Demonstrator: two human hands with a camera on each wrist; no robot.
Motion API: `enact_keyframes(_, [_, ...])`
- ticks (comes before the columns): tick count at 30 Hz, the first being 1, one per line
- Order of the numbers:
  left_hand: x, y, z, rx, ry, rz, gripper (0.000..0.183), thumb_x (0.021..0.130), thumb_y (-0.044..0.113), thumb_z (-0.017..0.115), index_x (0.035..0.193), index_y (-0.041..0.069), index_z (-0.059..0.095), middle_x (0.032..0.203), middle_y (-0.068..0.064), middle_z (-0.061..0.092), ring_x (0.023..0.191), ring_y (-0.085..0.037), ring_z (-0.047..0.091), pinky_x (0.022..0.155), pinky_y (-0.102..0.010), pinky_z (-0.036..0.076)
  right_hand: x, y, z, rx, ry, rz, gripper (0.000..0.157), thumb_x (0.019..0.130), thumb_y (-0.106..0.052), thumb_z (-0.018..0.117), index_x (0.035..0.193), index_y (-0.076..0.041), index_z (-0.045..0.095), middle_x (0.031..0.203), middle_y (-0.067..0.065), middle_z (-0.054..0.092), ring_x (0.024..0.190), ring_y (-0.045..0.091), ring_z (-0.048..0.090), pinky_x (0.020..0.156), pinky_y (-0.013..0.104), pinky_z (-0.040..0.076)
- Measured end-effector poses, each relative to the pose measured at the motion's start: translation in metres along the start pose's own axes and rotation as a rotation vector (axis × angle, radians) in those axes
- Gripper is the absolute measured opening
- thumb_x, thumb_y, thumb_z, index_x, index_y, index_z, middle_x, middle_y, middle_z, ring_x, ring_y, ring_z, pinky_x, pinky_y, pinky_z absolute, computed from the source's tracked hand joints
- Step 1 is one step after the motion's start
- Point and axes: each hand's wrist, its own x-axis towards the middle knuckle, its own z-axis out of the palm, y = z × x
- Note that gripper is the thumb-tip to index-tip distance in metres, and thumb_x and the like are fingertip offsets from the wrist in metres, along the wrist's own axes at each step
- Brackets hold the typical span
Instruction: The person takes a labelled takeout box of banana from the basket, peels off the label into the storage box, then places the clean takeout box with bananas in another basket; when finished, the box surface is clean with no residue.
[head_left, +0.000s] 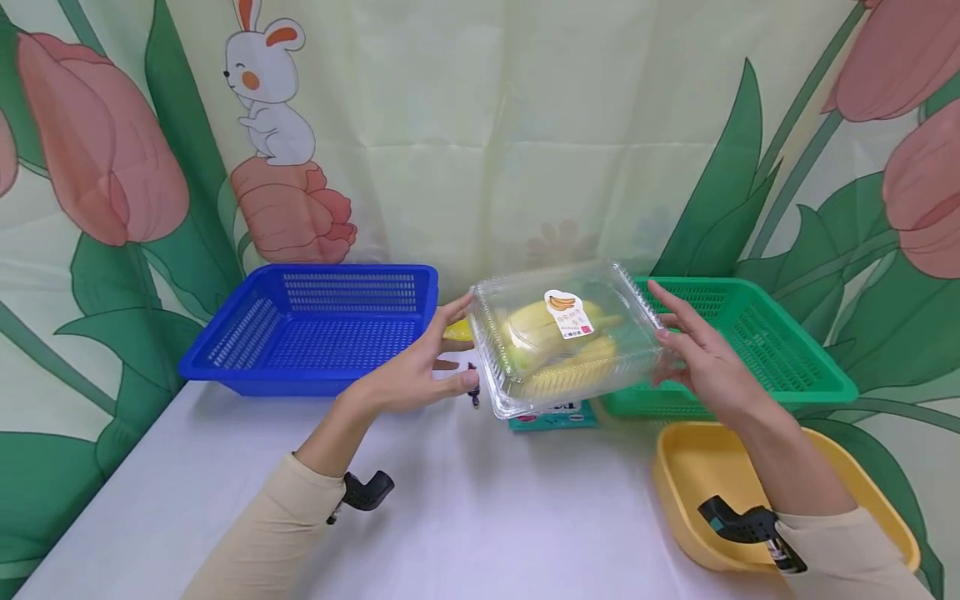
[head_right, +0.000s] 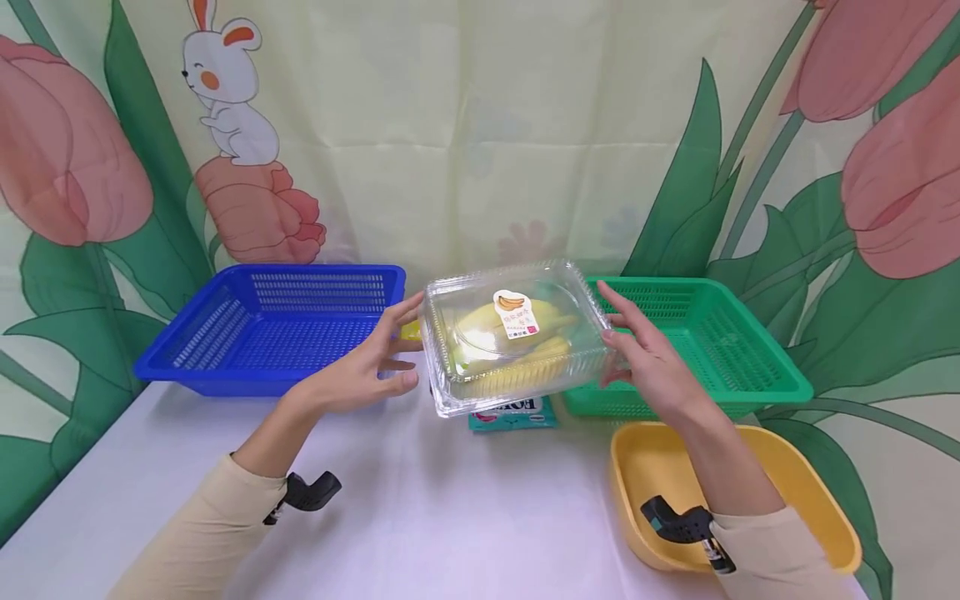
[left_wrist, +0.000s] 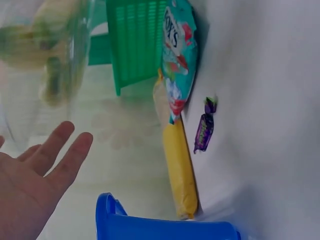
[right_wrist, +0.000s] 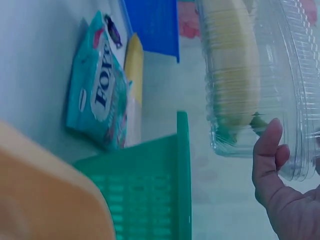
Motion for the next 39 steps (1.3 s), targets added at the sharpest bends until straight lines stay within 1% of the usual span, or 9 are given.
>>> enact_keyframes(3, [-0.003,-0.001,0.001,-0.013,0.006,0.0,0.108,0.085,0.076,0.062,0.162,0.041,-0.004,0.17,-0.006,0.01,0.142,-0.034,0.048,0.107,-0.052,0.049,-0.001,-0.002,0.009,-0.027,-0.021,0.015,0.056,0.113,-0.033,0.036,0.165,-0.037,0.016,0.145,0.012,0.03,0.093,0.025,0.063,0.074,0.035,0.061])
enact_keyframes(5, [-0.006,-0.001,0.002,-0.019,0.011,-0.004,0.11,0.085,0.076,0.063,0.162,0.04,-0.006,0.169,-0.008,0.011,0.142,-0.035,0.047,0.107,-0.053,0.049,-0.001,-0.002,0.013,-0.021,-0.037,0.02,0.057,0.113,-0.032,0.037,0.165,-0.036,0.014,0.145,0.013,0.029,0.094,0.027,0.063,0.075,0.037,0.061])
enact_keyframes(13, [-0.024,-0.001,-0.001,-0.008,0.005,-0.033,0.114,0.085,0.072,0.068,0.161,0.039,-0.009,0.168,-0.011,0.012,0.141,-0.036,0.047,0.108,-0.053,0.048,-0.005,-0.003,0.025,-0.015,-0.083,-0.003,0.069,0.111,-0.021,0.046,0.165,-0.039,0.008,0.15,0.022,0.027,0.073,0.035,0.068,0.072,0.04,0.062])
enact_keyframes(19, [-0.035,-0.004,-0.002,-0.006,0.013,-0.039,0.116,0.083,0.07,0.072,0.16,0.041,-0.01,0.168,-0.013,0.011,0.139,-0.039,0.047,0.108,-0.053,0.048,-0.011,-0.003,0.034,-0.063,-0.128,0.018,0.076,0.109,-0.019,0.051,0.164,-0.043,0.006,0.152,0.024,0.028,0.065,0.035,0.069,0.078,0.037,0.061])
enact_keyframes(23, [-0.042,-0.004,0.0,-0.006,0.016,-0.038,0.12,0.081,0.07,0.074,0.16,0.043,-0.01,0.167,-0.016,0.013,0.137,-0.04,0.049,0.108,-0.058,0.047,-0.017,0.0,0.038,-0.056,-0.147,0.023,0.079,0.108,-0.016,0.053,0.164,-0.042,0.006,0.15,0.026,0.029,0.08,0.03,0.074,0.08,0.037,0.062])
enact_keyframes(27, [-0.048,-0.003,-0.001,0.004,0.013,-0.052,0.123,0.077,0.072,0.076,0.161,0.044,-0.009,0.165,-0.016,0.017,0.134,-0.037,0.052,0.107,-0.054,0.049,-0.022,0.005,0.039,-0.083,-0.168,0.017,0.085,0.106,-0.013,0.057,0.165,-0.039,0.003,0.146,0.026,0.031,0.097,0.025,0.073,0.085,0.03,0.06])
enact_keyframes(30, [-0.056,-0.001,-0.001,0.001,0.01,-0.069,0.123,0.075,0.073,0.077,0.161,0.046,-0.007,0.164,-0.015,0.02,0.135,-0.038,0.051,0.107,-0.054,0.049,-0.027,0.008,0.042,-0.111,-0.193,0.017,0.089,0.104,-0.013,0.061,0.165,-0.039,0.002,0.142,0.024,0.033,0.099,0.023,0.071,0.086,0.027,0.058])
enact_keyframes(34, [-0.068,-0.002,-0.003,-0.019,0.012,-0.084,0.124,0.073,0.071,0.079,0.162,0.045,-0.003,0.163,-0.016,0.02,0.136,-0.043,0.05,0.106,-0.06,0.047,-0.031,0.011,0.048,-0.085,-0.255,0.006,0.09,0.101,-0.01,0.064,0.166,-0.035,0.007,0.137,0.022,0.035,0.096,0.025,0.069,0.08,0.032,0.059])
enact_keyframes(39, [-0.077,-0.004,-0.002,-0.045,0.007,-0.098,0.122,0.074,0.068,0.082,0.162,0.043,0.0,0.163,-0.015,0.02,0.134,-0.04,0.053,0.105,-0.059,0.049,-0.034,0.016,0.05,-0.048,-0.301,-0.015,0.091,0.098,-0.011,0.069,0.166,-0.03,0.011,0.133,0.023,0.038,0.091,0.028,0.067,0.072,0.035,0.059])
